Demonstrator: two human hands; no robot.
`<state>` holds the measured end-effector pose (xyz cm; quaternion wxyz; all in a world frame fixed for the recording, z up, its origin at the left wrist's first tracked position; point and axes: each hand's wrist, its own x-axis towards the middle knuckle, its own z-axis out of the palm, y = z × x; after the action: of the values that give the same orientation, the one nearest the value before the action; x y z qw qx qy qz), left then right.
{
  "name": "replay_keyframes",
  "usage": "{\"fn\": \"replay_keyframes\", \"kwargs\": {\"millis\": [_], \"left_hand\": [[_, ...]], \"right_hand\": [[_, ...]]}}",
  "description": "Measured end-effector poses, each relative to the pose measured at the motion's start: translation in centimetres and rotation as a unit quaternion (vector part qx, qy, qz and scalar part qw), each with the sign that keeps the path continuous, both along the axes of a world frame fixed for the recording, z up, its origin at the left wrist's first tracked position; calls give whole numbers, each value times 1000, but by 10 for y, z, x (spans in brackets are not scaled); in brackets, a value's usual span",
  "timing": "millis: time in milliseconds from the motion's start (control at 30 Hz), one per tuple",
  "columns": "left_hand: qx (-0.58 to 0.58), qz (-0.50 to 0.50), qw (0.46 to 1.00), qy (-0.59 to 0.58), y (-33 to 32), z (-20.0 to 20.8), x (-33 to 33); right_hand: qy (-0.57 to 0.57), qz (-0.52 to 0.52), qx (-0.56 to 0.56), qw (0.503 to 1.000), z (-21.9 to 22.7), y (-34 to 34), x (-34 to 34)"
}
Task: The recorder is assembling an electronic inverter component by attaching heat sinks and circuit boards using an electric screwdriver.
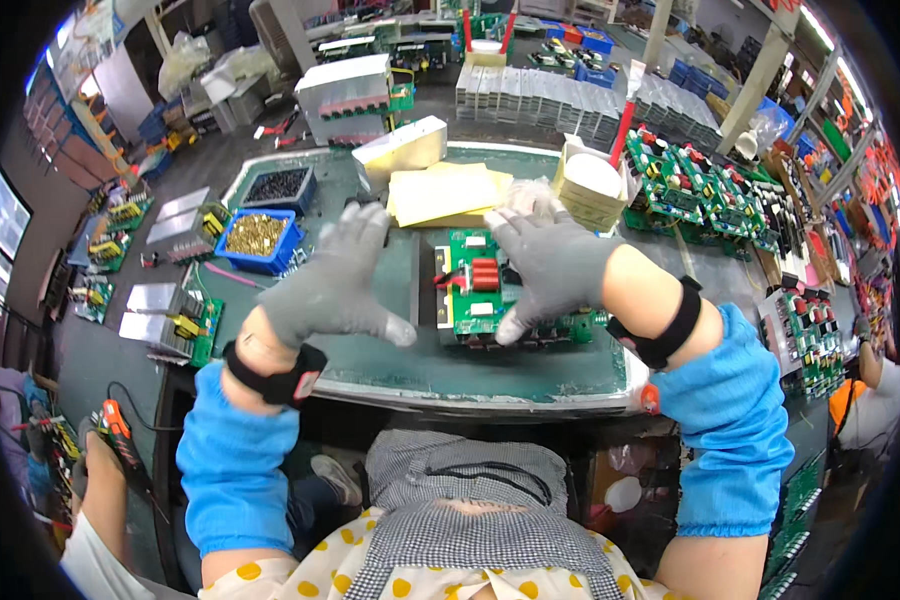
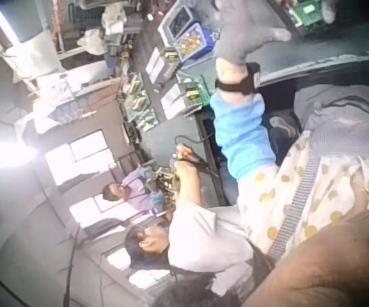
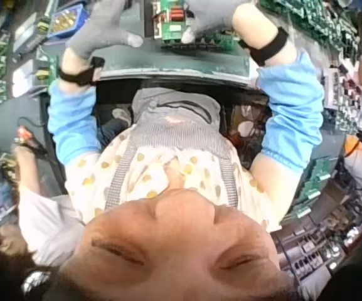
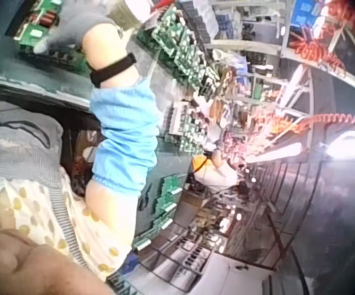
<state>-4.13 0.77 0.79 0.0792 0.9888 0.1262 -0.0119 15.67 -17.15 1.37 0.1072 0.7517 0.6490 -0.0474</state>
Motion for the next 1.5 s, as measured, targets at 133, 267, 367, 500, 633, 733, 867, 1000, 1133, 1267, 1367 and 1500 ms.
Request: {"fn": "replay_keyframes", "kwargs": {"millis": [133,267,367,500,633,733,867,1000,1133,1267,1367,1500], "left_hand": [[1,-151,980,-130,-37,14,35],[-76,-196,977,36,-43,-12,100],[-83,-183,976,80,-39,-14,119],[-70,-163,981,84,-49,-13,108],[-110,-187,975,56,-35,-27,116],[-94,-200,975,22,-26,-35,117],[-113,-167,979,9,-41,-30,103],[-88,-220,971,29,-42,-20,109],[58,-167,984,21,-39,-15,89],[69,-160,984,25,-41,-7,77],[13,-150,987,55,-45,-13,85],[16,-148,987,56,-49,-22,88]], "right_hand": [[5,-16,38,999,11,-34,21],[1,-25,17,1000,-10,-38,24],[25,-3,89,996,-32,-35,25],[46,9,107,993,-41,-43,22],[56,9,150,987,-48,-43,27],[65,16,150,986,-55,-35,34],[45,48,140,988,-49,-42,30],[2,28,148,989,-33,-52,22],[13,-9,133,991,-15,-57,34],[11,7,58,998,-18,-50,31],[20,13,49,999,-27,-43,34],[50,22,51,997,-39,-40,36]]}}
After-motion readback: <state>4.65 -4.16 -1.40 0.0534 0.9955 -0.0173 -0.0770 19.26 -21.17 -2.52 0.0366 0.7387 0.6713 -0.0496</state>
